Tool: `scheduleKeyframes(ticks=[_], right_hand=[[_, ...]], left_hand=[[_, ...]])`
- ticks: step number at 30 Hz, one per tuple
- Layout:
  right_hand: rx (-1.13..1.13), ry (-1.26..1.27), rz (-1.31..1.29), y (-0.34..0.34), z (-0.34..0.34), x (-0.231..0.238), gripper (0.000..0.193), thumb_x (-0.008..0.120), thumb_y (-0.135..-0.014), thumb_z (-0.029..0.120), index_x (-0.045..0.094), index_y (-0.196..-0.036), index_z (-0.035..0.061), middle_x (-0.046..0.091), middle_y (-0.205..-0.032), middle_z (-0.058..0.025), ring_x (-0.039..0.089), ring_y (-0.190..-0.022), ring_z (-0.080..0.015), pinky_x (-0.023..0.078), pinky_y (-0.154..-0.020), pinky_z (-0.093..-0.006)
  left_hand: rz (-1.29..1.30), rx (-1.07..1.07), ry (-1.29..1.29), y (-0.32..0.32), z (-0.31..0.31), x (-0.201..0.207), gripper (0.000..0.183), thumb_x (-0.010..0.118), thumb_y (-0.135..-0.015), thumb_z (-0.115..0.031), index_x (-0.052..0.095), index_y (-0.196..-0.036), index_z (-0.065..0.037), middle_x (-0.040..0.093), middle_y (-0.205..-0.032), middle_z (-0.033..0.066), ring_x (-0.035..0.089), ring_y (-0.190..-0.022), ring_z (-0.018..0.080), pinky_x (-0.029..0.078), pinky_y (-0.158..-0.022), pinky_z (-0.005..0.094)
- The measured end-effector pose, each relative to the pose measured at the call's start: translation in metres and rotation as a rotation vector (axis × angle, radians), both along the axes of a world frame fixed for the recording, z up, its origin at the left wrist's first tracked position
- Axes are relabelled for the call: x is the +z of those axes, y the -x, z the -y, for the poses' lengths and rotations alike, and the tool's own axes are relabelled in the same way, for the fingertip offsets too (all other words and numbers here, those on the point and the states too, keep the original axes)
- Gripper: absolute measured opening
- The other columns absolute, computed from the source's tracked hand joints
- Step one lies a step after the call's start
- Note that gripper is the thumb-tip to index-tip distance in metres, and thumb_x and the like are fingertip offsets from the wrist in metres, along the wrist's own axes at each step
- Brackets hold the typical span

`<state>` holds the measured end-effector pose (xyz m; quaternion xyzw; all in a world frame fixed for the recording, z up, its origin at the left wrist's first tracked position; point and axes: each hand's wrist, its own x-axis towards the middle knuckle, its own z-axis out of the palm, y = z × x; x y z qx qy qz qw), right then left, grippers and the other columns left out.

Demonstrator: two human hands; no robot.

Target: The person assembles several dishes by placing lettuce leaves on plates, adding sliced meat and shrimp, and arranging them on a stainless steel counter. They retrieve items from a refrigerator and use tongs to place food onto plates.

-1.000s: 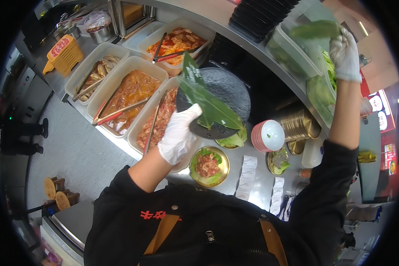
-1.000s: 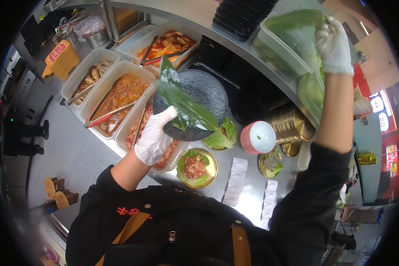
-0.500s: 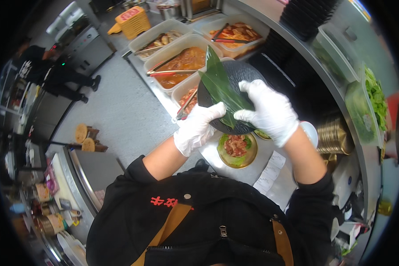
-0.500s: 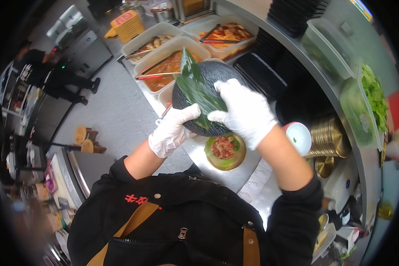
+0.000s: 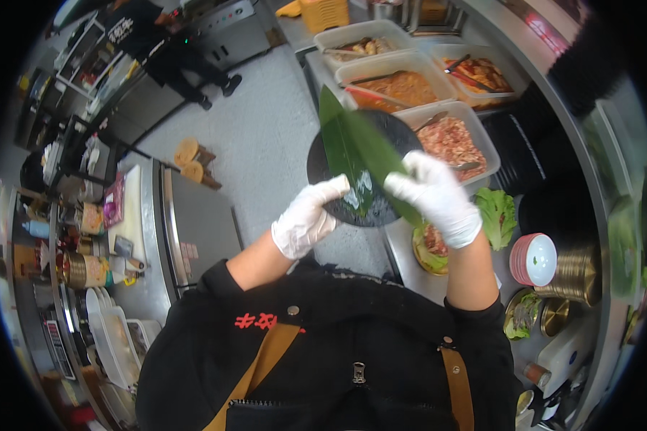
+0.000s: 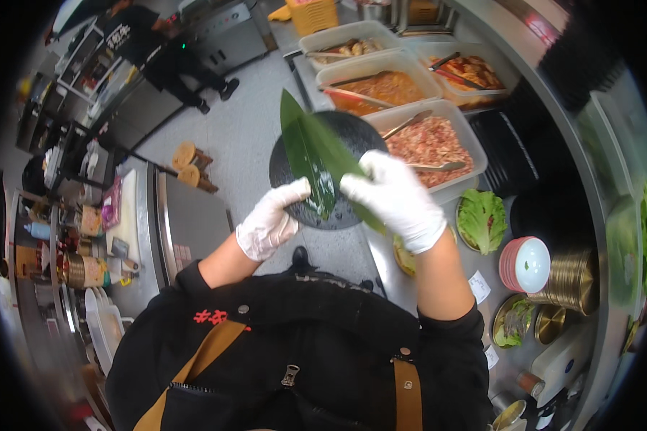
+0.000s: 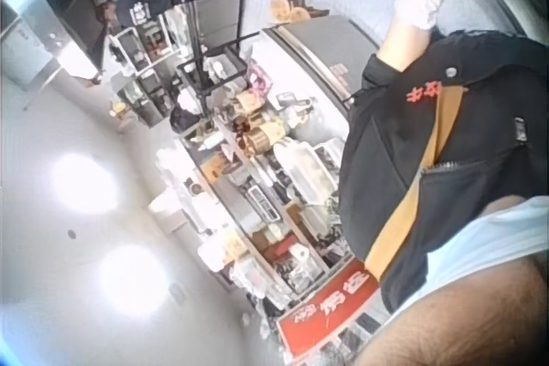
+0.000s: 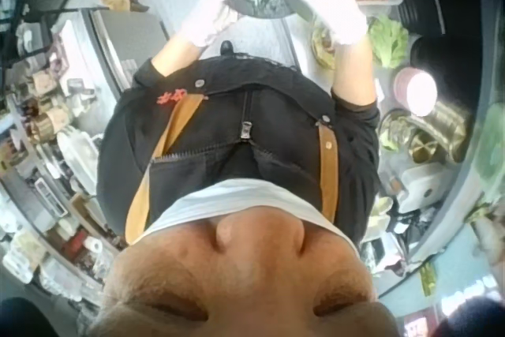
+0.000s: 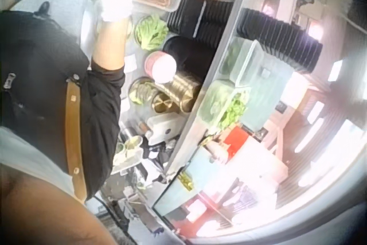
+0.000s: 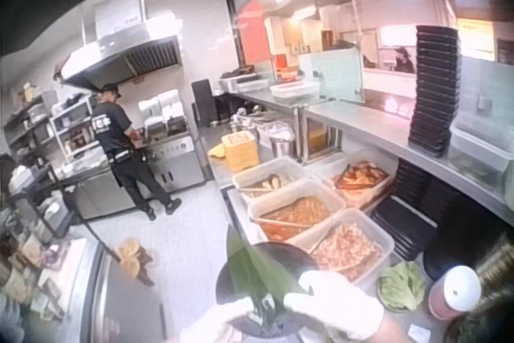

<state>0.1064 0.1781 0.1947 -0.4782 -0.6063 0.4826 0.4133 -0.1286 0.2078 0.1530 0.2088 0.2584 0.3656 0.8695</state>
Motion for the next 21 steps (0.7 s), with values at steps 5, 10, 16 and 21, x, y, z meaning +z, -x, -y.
scheduleKeyframes(ticks=[5, 10, 16, 21], right_hand=[[-0.323, 0.029, -0.405, 0.062, -0.042, 0.021, 0.023, 0.07, -0.092, 0.019, 0.062, -0.103, 0.001, 0.064, -0.085, 0.001, 0.054, -0.072, -0.0017, 0.042, -0.058, -0.0173], [-0.106, 0.045, -0.441, 0.157, -0.108, 0.03, 0.034, 0.07, -0.09, 0.014, 0.058, -0.118, 0.0017, 0.066, -0.1, -0.0007, 0.06, -0.075, -0.0043, 0.045, -0.056, -0.0157], [-0.178, 0.139, -0.133, 0.267, -0.196, -0.022, 0.021, 0.067, -0.09, 0.011, 0.061, -0.107, 0.0001, 0.065, -0.088, -0.0027, 0.058, -0.071, -0.0051, 0.047, -0.058, -0.0189], [-0.267, -0.06, 0.032, 0.29, -0.243, -0.045, 0.012, 0.066, -0.09, 0.007, 0.063, -0.099, 0.0002, 0.064, -0.081, -0.0009, 0.057, -0.069, -0.0061, 0.048, -0.062, -0.0216]], left_hand=[[0.117, 0.142, -0.038, 0.066, -0.04, -0.004, 0.027, 0.058, -0.099, -0.011, 0.058, -0.123, -0.001, 0.066, -0.117, 0.0095, 0.066, -0.105, 0.0201, 0.055, -0.094, 0.0393], [-0.058, 0.243, -0.125, 0.145, -0.102, -0.011, 0.029, 0.065, -0.093, -0.003, 0.058, -0.121, -0.001, 0.066, -0.111, 0.0075, 0.066, -0.099, 0.0165, 0.056, -0.087, 0.0334], [-0.122, 0.207, -0.15, 0.215, -0.164, -0.021, 0.024, 0.064, -0.092, -0.003, 0.064, -0.115, 0.004, 0.07, -0.104, 0.0091, 0.067, -0.095, 0.0167, 0.054, -0.086, 0.0301], [0.07, 0.233, 0.041, 0.233, -0.211, -0.03, 0.022, 0.059, -0.096, -0.005, 0.063, -0.116, 0.003, 0.068, -0.11, 0.0094, 0.065, -0.101, 0.0178, 0.053, -0.091, 0.0321]])
